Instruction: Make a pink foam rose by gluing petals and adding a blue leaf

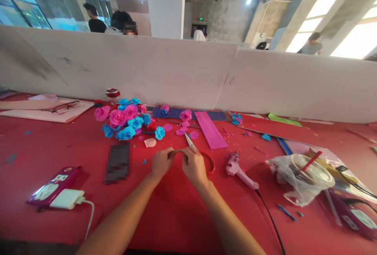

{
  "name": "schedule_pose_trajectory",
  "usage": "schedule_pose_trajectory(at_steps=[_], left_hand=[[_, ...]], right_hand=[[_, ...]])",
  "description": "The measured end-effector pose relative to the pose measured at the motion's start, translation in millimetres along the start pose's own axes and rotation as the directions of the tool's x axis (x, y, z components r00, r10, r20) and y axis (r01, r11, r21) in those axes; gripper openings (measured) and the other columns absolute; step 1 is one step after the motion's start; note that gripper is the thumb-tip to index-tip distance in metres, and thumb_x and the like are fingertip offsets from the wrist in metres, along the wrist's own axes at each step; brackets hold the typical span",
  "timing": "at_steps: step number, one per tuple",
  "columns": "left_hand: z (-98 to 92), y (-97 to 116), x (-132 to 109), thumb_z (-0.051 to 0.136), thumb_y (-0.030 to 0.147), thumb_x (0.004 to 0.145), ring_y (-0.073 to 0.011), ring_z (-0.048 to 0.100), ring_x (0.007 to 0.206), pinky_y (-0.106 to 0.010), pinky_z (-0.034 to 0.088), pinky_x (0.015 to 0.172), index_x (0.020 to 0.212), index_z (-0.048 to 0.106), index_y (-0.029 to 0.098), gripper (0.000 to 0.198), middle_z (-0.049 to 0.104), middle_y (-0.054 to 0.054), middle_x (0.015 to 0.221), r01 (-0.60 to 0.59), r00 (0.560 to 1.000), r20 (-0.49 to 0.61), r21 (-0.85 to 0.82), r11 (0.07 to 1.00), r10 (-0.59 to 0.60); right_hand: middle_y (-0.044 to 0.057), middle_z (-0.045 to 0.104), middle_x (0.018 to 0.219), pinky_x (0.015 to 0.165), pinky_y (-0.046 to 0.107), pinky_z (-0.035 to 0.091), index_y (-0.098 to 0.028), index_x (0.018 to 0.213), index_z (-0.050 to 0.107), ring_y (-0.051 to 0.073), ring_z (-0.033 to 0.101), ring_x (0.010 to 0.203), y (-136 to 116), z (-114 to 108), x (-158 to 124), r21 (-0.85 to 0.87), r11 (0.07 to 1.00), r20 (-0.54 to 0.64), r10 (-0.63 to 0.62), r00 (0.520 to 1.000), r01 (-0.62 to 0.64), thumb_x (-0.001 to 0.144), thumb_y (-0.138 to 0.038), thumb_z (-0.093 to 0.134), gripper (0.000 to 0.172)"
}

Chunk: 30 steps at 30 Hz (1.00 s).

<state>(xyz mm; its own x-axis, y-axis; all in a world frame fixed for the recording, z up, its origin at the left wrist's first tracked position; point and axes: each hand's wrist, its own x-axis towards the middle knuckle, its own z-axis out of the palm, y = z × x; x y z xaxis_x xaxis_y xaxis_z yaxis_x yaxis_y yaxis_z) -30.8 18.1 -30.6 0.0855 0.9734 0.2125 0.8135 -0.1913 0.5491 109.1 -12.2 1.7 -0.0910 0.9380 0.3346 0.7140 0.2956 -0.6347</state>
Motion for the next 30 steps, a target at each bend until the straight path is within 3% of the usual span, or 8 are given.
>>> schedule_pose_trajectory(at_steps=[4,9,12,16,19,21,24,30], left_hand=[[0.8,-8,2,0.037,0.038,0.089,-0.0179,0.061,0.066,-0.025,0.037,0.061,0.073,0.06,0.021,0.033,0.067,-0.007,0.07,0.036,0.997,-0.064,-0.089,0.995,-0.042],[-1.2,-18,18,0.043,0.013,0.077,-0.0182,0.062,0.087,-0.028,0.045,0.076,0.101,0.061,0.02,0.031,0.067,-0.008,0.104,0.045,0.963,-0.252,-0.202,0.978,-0.096],[-3.6,-8,31,0.05,0.026,0.078,-0.0183,0.064,0.073,-0.028,0.047,0.071,0.083,0.064,0.02,0.016,0.071,-0.005,0.083,0.073,0.991,-0.09,-0.224,0.972,-0.095],[2.9,14,55,0.04,0.04,0.086,-0.0175,0.062,0.058,-0.027,0.046,0.06,0.073,0.064,0.018,0.035,0.068,-0.005,0.064,0.158,0.987,0.03,-0.15,0.976,-0.156],[14.4,19,76,0.045,0.018,0.08,-0.0183,0.066,0.083,-0.026,0.047,0.073,0.095,0.067,0.016,0.026,0.072,-0.008,0.09,0.098,0.995,-0.008,0.012,0.995,-0.098],[21.8,18,88,0.046,0.007,0.075,-0.0194,0.064,0.093,-0.027,0.046,0.081,0.107,0.065,0.014,0.038,0.07,-0.01,0.102,0.08,0.997,-0.003,0.057,0.995,-0.08],[29.2,13,101,0.048,0.007,0.075,-0.0212,0.062,0.099,-0.029,0.045,0.087,0.106,0.068,0.014,0.038,0.07,-0.011,0.106,0.056,0.998,0.036,0.103,0.993,-0.06],[28.1,6,106,0.054,0.015,0.075,-0.0223,0.063,0.097,-0.029,0.046,0.086,0.093,0.073,0.02,0.027,0.071,-0.008,0.102,-0.003,0.994,0.112,0.183,0.983,-0.018]], right_hand=[[0.005,0.066,0.106,0.09,0.025,0.042,-0.023,0.1,0.067,0.015,0.058,0.1,11,-6,-24,-0.219,0.975,0.054,-0.038,0.998,0.049,0.082,-0.006,0.041,0.036],[0.004,0.067,0.095,0.088,0.026,0.039,-0.022,0.092,0.068,0.015,0.058,0.091,17,4,-28,-0.203,0.958,0.14,-0.177,0.974,0.204,0.08,-0.008,0.043,0.031],[0.003,0.067,0.088,0.086,0.029,0.037,-0.021,0.086,0.067,0.016,0.057,0.088,19,6,-26,-0.244,0.952,0.15,-0.154,0.977,0.187,0.079,-0.01,0.046,0.025],[0.005,0.065,0.088,0.086,0.031,0.035,-0.02,0.082,0.066,0.019,0.053,0.093,22,-2,-26,-0.289,0.953,0.149,-0.053,0.987,0.094,0.077,-0.01,0.048,0.021],[0.007,0.064,0.095,0.084,0.035,0.036,-0.021,0.088,0.065,0.023,0.051,0.099,24,-10,-26,-0.355,0.935,0.094,0.061,0.994,-0.024,0.08,-0.015,0.047,0.021],[0.009,0.061,0.104,0.083,0.038,0.037,-0.022,0.101,0.063,0.026,0.05,0.102,27,-14,-25,-0.405,0.904,0.027,0.16,0.987,-0.136,0.081,-0.019,0.047,0.025],[0.011,0.057,0.109,0.08,0.038,0.04,-0.022,0.114,0.056,0.027,0.053,0.097,31,-19,-23,-0.455,0.862,0.022,0.261,0.965,-0.223,0.081,-0.016,0.046,0.036],[0.011,0.057,0.104,0.067,0.029,0.045,-0.021,0.114,0.051,0.023,0.061,0.089,32,-24,-19,-0.486,0.834,0.113,0.357,0.927,-0.262,0.078,-0.012,0.05,0.038]])
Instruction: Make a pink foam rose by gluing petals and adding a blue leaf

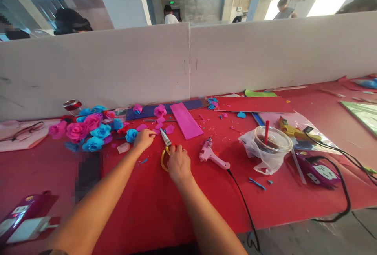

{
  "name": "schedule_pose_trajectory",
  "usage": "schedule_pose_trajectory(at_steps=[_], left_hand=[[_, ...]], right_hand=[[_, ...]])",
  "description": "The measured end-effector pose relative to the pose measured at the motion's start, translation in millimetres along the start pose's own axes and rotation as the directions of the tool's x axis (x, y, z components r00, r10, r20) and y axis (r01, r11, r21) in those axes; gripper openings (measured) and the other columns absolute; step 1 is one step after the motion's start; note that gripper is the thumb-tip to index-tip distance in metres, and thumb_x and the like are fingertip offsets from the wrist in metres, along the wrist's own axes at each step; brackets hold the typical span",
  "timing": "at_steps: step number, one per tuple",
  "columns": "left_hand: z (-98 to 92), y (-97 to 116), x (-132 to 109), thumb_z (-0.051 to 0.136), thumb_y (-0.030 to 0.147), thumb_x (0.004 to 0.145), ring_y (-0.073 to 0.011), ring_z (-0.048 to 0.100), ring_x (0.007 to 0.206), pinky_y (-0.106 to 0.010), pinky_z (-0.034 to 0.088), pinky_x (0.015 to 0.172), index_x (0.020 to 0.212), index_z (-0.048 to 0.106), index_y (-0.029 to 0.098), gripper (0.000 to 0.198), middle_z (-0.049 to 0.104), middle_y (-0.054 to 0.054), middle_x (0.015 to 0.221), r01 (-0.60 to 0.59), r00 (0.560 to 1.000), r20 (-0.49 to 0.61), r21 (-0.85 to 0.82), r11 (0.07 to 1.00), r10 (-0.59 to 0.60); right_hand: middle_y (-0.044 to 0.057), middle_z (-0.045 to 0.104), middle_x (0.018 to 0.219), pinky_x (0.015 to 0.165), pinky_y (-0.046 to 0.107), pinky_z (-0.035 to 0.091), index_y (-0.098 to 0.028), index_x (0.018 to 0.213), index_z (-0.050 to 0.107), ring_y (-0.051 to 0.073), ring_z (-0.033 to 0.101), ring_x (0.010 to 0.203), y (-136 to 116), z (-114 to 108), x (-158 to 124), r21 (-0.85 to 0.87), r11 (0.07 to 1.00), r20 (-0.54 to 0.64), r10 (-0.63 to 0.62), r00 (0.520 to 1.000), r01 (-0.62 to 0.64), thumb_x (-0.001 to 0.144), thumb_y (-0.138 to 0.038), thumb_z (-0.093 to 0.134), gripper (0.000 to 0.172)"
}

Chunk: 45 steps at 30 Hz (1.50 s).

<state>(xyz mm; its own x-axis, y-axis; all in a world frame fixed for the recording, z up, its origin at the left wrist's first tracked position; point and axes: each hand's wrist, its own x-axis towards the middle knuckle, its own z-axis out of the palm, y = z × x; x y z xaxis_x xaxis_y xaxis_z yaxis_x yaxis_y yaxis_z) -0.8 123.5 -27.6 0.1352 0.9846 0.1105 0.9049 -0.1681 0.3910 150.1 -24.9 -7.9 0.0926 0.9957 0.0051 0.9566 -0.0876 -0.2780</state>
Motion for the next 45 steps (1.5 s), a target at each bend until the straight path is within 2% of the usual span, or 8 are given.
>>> schedule_pose_trajectory(at_steps=[6,12,18,22,26,35,41,45], left_hand=[[-2.8,-3,5,0.047,0.018,0.08,-0.0227,0.064,0.094,-0.031,0.046,0.084,0.101,0.071,0.018,0.031,0.072,-0.009,0.101,0.023,0.998,-0.057,0.026,0.999,-0.022],[4.9,14,29,0.046,0.014,0.08,-0.0186,0.061,0.102,-0.025,0.044,0.089,0.103,0.07,0.018,0.034,0.069,-0.007,0.109,-0.031,0.996,-0.081,0.026,0.999,0.033],[-4.1,26,45,0.058,0.017,0.069,-0.0271,0.066,0.084,-0.034,0.048,0.072,0.077,0.074,0.02,0.018,0.073,-0.012,0.088,0.088,0.996,-0.004,0.101,0.991,-0.088],[-25.2,11,50,0.056,0.022,0.073,-0.0253,0.066,0.085,-0.032,0.047,0.072,0.086,0.074,0.02,0.022,0.073,-0.011,0.093,0.158,0.987,-0.038,0.115,0.981,-0.154],[-43.6,-16,50,0.05,0.015,0.077,-0.0176,0.065,0.082,-0.025,0.046,0.074,0.094,0.072,0.02,0.028,0.073,-0.006,0.091,0.125,0.982,-0.144,-0.011,0.992,-0.125],[-23.8,-30,31,0.051,0.007,0.073,-0.0191,0.061,0.089,-0.028,0.043,0.08,0.084,0.072,0.02,0.026,0.07,-0.007,0.094,-0.079,0.996,0.048,0.057,0.995,0.076],[-16.5,-38,40,0.053,0.011,0.073,-0.0163,0.056,0.082,-0.027,0.041,0.076,0.067,0.063,0.02,0.015,0.063,-0.002,0.085,-0.357,0.919,0.161,-0.056,0.933,0.361],[-14.2,-47,50,0.054,0.012,0.073,-0.0161,0.055,0.079,-0.027,0.041,0.077,0.068,0.059,0.02,0.01,0.061,-0.001,0.079,-0.41,0.897,0.123,-0.13,0.903,0.425]], right_hand=[[0.01,0.062,0.097,0.058,0.026,0.046,-0.019,0.11,0.051,0.023,0.067,0.078,-5,-9,-7,-0.019,1.0,0.144,0.025,0.989,-0.023,0.073,-0.017,0.056,0.037],[0.011,0.067,0.09,0.061,0.031,0.048,-0.018,0.108,0.051,0.027,0.068,0.078,-6,-12,-10,-0.022,1.0,0.176,0.002,0.984,0.002,0.073,-0.016,0.053,0.036],[0.015,0.069,0.086,0.061,0.033,0.049,-0.013,0.11,0.051,0.03,0.069,0.08,-10,-17,-13,0.069,0.996,0.255,0.035,0.966,-0.055,0.073,-0.018,0.05,0.037],[0.015,0.069,0.085,0.061,0.033,0.049,-0.012,0.111,0.05,0.03,0.069,0.08,-9,-14,-13,0.089,0.995,0.25,0.015,0.968,-0.038,0.074,-0.02,0.051,0.038],[0.014,0.069,0.083,0.06,0.034,0.048,-0.013,0.112,0.049,0.03,0.069,0.077,-10,-11,-13,0.05,0.997,0.243,0.04,0.969,-0.054,0.077,-0.018,0.047,0.036],[0.013,0.069,0.081,0.059,0.032,0.044,-0.013,0.121,0.044,0.03,0.069,0.078,-9,-14,-13,0.03,0.999,0.223,0.017,0.975,-0.024,0.076,-0.017,0.047,0.044],[0.012,0.069,0.078,0.058,0.032,0.044,-0.014,0.118,0.045,0.03,0.068,0.077,-8,-10,-11,0.026,0.999,0.196,0.015,0.98,-0.02,0.075,-0.019,0.048,0.044],[0.012,0.07,0.078,0.056,0.031,0.044,-0.013,0.121,0.043,0.029,0.069,0.075,-9,-9,-12,0.013,1.0,0.165,0.002,0.986,-0.004,0.075,-0.017,0.047,0.046]])
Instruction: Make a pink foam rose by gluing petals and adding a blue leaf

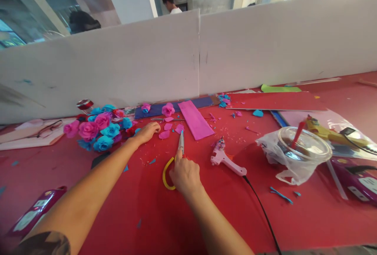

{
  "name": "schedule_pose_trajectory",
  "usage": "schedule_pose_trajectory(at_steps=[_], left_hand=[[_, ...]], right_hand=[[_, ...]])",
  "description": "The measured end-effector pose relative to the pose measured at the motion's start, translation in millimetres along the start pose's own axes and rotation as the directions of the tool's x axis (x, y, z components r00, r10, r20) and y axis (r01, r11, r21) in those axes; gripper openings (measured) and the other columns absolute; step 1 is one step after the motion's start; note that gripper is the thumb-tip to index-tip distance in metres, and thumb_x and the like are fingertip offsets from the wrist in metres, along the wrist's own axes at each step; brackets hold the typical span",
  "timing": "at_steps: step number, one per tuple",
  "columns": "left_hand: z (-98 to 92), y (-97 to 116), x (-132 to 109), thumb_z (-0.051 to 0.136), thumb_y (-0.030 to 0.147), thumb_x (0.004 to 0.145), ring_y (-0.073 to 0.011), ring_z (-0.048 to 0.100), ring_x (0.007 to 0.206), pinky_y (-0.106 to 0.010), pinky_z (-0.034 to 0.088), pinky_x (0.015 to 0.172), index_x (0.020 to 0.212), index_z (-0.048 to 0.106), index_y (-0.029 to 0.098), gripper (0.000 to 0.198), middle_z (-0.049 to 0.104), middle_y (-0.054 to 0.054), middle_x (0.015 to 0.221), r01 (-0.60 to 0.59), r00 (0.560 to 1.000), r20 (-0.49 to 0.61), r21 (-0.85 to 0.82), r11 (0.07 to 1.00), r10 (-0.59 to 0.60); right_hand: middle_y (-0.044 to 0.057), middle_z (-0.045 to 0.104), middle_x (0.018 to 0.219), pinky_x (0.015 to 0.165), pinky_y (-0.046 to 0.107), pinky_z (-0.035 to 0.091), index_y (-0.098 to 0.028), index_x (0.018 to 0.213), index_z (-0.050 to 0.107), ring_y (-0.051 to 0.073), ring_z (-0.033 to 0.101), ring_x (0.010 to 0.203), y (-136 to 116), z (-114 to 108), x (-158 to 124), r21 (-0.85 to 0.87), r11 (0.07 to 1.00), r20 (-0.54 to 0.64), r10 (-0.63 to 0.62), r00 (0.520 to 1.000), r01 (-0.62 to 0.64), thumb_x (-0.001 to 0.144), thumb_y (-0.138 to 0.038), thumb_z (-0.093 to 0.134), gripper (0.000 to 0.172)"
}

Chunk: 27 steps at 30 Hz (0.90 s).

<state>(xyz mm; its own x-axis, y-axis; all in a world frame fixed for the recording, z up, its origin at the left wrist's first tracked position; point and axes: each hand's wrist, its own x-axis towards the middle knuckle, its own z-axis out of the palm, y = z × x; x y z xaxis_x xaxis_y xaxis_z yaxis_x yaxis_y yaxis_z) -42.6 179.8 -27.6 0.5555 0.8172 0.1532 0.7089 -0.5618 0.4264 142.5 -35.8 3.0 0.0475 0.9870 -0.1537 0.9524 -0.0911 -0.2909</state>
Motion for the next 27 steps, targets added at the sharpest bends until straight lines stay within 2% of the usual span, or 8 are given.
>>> schedule_pose_trajectory(at_steps=[5,10,13,19,21,23,25,27], left_hand=[[-5.5,-7,5,0.039,0.016,0.084,-0.0178,0.056,0.087,-0.03,0.04,0.08,0.084,0.062,0.019,0.023,0.063,-0.005,0.089,0.007,0.988,-0.153,-0.073,0.997,-0.018],[-8.2,-5,0,0.063,0.012,0.067,-0.0175,0.057,0.081,-0.028,0.041,0.08,0.067,0.066,0.022,0.01,0.065,-0.002,0.078,-0.102,0.995,0.001,-0.152,0.983,0.103],[-2.6,-4,-4,0.063,0.012,0.066,-0.0173,0.057,0.079,-0.029,0.041,0.078,0.062,0.064,0.021,0.01,0.063,-0.001,0.074,-0.113,0.993,-0.003,-0.196,0.974,0.114],[-9.0,2,4,0.051,0.02,0.08,-0.0164,0.059,0.081,-0.029,0.043,0.077,0.076,0.059,0.02,0.009,0.065,-0.003,0.081,-0.087,0.964,-0.266,-0.334,0.938,-0.005],[-21.5,8,11,0.05,0.024,0.084,-0.0151,0.061,0.084,-0.027,0.044,0.075,0.082,0.056,0.02,0.008,0.066,-0.004,0.087,-0.128,0.886,-0.443,-0.516,0.847,-0.136],[-35.6,16,15,0.059,0.025,0.08,-0.0126,0.062,0.08,-0.023,0.044,0.07,0.081,0.054,0.02,0.007,0.066,-0.003,0.085,-0.232,0.778,-0.534,-0.733,0.639,-0.331],[-47.0,24,16,0.065,0.021,0.076,-0.0096,0.062,0.073,-0.02,0.044,0.068,0.078,0.053,0.019,0.012,0.066,-0.001,0.08,-0.311,0.733,-0.477,-0.869,0.385,-0.484],[-53.3,32,12,0.065,0.016,0.077,-0.0076,0.062,0.071,-0.019,0.045,0.068,0.075,0.053,0.018,0.012,0.066,0.0,0.077,-0.327,0.752,-0.362,-0.93,0.165,-0.55]], right_hand=[[0.012,0.07,0.077,0.056,0.029,0.044,-0.012,0.117,0.046,0.029,0.069,0.074,-1,0,0,0.009,1.0,-0.006,0.004,1.0,-0.004,0.074,-0.016,0.047,0.043],[0.013,0.07,0.078,0.056,0.03,0.045,-0.013,0.117,0.047,0.029,0.069,0.074,-1,-1,-1,0.006,1.0,-0.001,-0.007,1.0,0.007,0.075,-0.018,0.047,0.042],[0.012,0.07,0.078,0.056,0.03,0.044,-0.013,0.118,0.047,0.03,0.069,0.074,-2,-2,-2,0.0,1.0,0.004,-0.002,1.0,0.002,0.076,-0.017,0.046,0.043],[0.012,0.07,0.078,0.055,0.029,0.044,-0.013,0.116,0.048,0.029,0.069,0.074,-3,-2,-1,0.017,1.0,0.008,0.009,1.0,-0.009,0.075,-0.016,0.046,0.041],[0.012,0.07,0.077,0.055,0.029,0.044,-0.013,0.117,0.048,0.029,0.069,0.073,-2,-1,0,0.017,1.0,0.0,0.01,1.0,-0.01,0.075,-0.015,0.046,0.042],[0.011,0.07,0.076,0.054,0.03,0.043,-0.013,0.117,0.048,0.03,0.069,0.072,-2,0,1,0.017,1.0,-0.01,0.002,1.0,-0.002,0.075,-0.014,0.045,0.042],[0.011,0.07,0.076,0.053,0.03,0.043,-0.013,0.117,0.048,0.03,0.069,0.072,-2,2,1,0.017,1.0,-0.022,-0.001,1.0,0.002,0.075,-0.013,0.044,0.042],[0.012,0.07,0.077,0.053,0.03,0.043,-0.013,0.116,0.049,0.03,0.069,0.072,-1,3,2,0.02,1.0,-0.033,-0.002,0.999,0.003,0.075,-0.013,0.044,0.042]])
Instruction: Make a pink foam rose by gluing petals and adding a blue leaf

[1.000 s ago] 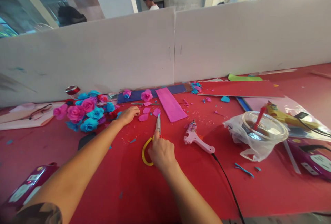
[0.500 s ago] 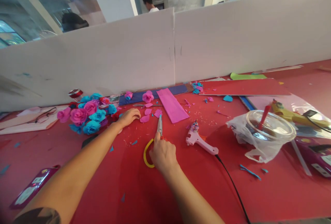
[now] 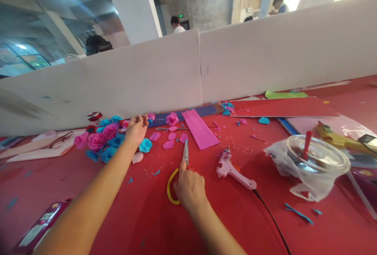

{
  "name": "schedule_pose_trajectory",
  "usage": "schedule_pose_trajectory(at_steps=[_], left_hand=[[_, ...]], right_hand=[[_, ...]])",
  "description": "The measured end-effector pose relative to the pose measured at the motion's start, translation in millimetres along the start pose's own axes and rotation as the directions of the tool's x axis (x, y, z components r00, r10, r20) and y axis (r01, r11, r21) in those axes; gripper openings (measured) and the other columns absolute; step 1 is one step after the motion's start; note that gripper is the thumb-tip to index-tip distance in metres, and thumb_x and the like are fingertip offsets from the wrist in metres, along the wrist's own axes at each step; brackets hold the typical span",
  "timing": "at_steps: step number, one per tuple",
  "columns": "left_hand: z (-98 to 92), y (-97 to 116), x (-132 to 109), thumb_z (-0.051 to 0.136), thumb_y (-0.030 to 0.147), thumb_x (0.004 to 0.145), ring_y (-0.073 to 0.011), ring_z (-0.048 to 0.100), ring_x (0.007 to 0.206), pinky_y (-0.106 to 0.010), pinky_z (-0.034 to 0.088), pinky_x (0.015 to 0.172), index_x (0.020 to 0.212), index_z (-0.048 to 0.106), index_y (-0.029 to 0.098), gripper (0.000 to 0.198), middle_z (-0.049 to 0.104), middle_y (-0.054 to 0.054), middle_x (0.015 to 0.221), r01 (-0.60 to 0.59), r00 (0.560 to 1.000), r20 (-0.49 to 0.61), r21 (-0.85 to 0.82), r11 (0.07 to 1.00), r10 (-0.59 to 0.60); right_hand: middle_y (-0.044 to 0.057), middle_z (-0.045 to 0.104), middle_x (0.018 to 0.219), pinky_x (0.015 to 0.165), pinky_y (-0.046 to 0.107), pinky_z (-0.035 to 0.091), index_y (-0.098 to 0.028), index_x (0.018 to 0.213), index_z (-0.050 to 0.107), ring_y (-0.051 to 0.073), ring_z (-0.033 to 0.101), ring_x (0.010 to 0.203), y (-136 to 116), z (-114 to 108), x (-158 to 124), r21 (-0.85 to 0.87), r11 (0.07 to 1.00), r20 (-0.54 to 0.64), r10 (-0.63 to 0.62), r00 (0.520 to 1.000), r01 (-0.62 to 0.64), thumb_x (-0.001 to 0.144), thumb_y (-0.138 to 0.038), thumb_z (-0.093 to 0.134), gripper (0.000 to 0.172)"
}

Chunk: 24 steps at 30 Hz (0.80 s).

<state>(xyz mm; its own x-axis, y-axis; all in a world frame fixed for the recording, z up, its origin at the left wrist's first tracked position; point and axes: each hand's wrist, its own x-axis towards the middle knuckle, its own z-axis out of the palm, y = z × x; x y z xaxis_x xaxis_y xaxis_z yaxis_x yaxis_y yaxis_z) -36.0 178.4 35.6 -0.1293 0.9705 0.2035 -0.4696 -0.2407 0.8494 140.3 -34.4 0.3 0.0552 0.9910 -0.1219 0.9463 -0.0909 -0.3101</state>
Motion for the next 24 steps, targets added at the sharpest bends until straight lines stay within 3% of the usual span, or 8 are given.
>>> schedule_pose_trajectory(at_steps=[6,9,10,12,14,16,19,24], left_hand=[[1.0,7,-31,0.056,0.005,0.081,-0.007,0.064,0.074,-0.018,0.049,0.07,0.074,0.058,0.016,0.014,0.068,-0.001,0.079,0.194,0.98,0.004,-0.229,0.954,-0.199],[6.1,6,-60,0.054,0.004,0.082,-0.0072,0.064,0.074,-0.018,0.049,0.07,0.072,0.059,0.016,0.016,0.068,-0.002,0.08,0.248,0.968,0.026,-0.245,0.937,-0.25],[9.0,5,-72,0.053,0.004,0.082,-0.007,0.064,0.073,-0.018,0.05,0.07,0.073,0.06,0.016,0.016,0.068,-0.002,0.08,0.282,0.959,0.032,-0.236,0.93,-0.283],[15.5,1,-100,0.054,0.004,0.082,-0.0072,0.064,0.074,-0.019,0.05,0.072,0.075,0.061,0.017,0.016,0.068,-0.001,0.079,0.332,0.942,0.022,-0.221,0.917,-0.335],[21.0,-5,-127,0.057,0.007,0.081,-0.0067,0.063,0.074,-0.019,0.05,0.073,0.076,0.061,0.018,0.013,0.068,0.001,0.079,0.359,0.932,0.015,-0.19,0.914,-0.362],[24.3,-10,-148,0.064,0.011,0.076,-0.0064,0.063,0.074,-0.02,0.049,0.075,0.077,0.06,0.02,0.01,0.068,0.002,0.081,0.362,0.932,0.033,-0.15,0.92,-0.361],[24.6,-15,-169,0.072,0.019,0.07,-0.0071,0.063,0.077,-0.021,0.049,0.078,0.076,0.057,0.021,0.016,0.067,0.004,0.082,0.347,0.937,0.065,-0.089,0.933,-0.342],[14.7,-15,-178,0.074,0.022,0.067,-0.0092,0.062,0.079,-0.023,0.048,0.078,0.075,0.057,0.021,0.019,0.067,0.002,0.081,0.31,0.948,0.086,-0.027,0.95,-0.306]], right_hand=[[0.012,0.07,0.078,0.056,0.031,0.042,-0.016,0.113,0.052,0.028,0.068,0.072,3,-1,0,0.06,0.998,-0.032,0.01,0.999,-0.008,0.08,-0.021,0.047,0.034],[0.008,0.068,0.077,0.058,0.029,0.041,-0.019,0.109,0.055,0.023,0.065,0.07,3,-4,4,0.375,0.927,-0.153,0.064,0.986,-0.002,0.085,-0.038,0.046,0.032],[0.005,0.066,0.075,0.057,0.027,0.041,-0.019,0.11,0.055,0.02,0.063,0.067,2,-5,6,0.555,0.832,-0.175,0.086,0.981,0.026,0.085,-0.043,0.047,0.035],[0.002,0.063,0.072,0.052,0.024,0.038,-0.018,0.114,0.055,0.014,0.058,0.058,0,-6,10,0.881,0.465,-0.145,0.092,0.985,0.086,0.083,-0.049,0.05,0.044],[0.001,0.062,0.074,0.046,0.021,0.034,-0.017,0.115,0.057,0.01,0.053,0.052,-2,-5,13,0.994,0.069,-0.085,0.073,0.994,0.08,0.078,-0.049,0.058,0.049],[0.002,0.064,0.077,0.044,0.02,0.03,-0.016,0.105,0.064,0.008,0.051,0.051,-4,-3,15,0.986,-0.151,-0.062,0.098,0.993,0.076,0.072,-0.046,0.066,0.045],[0.001,0.065,0.073,0.044,0.02,0.027,-0.016,0.085,0.069,0.007,0.05,0.051,-5,-2,16,0.962,-0.251,-0.077,0.14,0.987,0.11,0.066,-0.04,0.072,0.031],[-0.003,0.058,0.06,0.043,0.019,0.024,-0.016,0.078,0.067,0.005,0.045,0.046,-6,-1,17,0.953,-0.278,-0.101,0.092,0.991,0.123,0.068,-0.035,0.072,0.023]])
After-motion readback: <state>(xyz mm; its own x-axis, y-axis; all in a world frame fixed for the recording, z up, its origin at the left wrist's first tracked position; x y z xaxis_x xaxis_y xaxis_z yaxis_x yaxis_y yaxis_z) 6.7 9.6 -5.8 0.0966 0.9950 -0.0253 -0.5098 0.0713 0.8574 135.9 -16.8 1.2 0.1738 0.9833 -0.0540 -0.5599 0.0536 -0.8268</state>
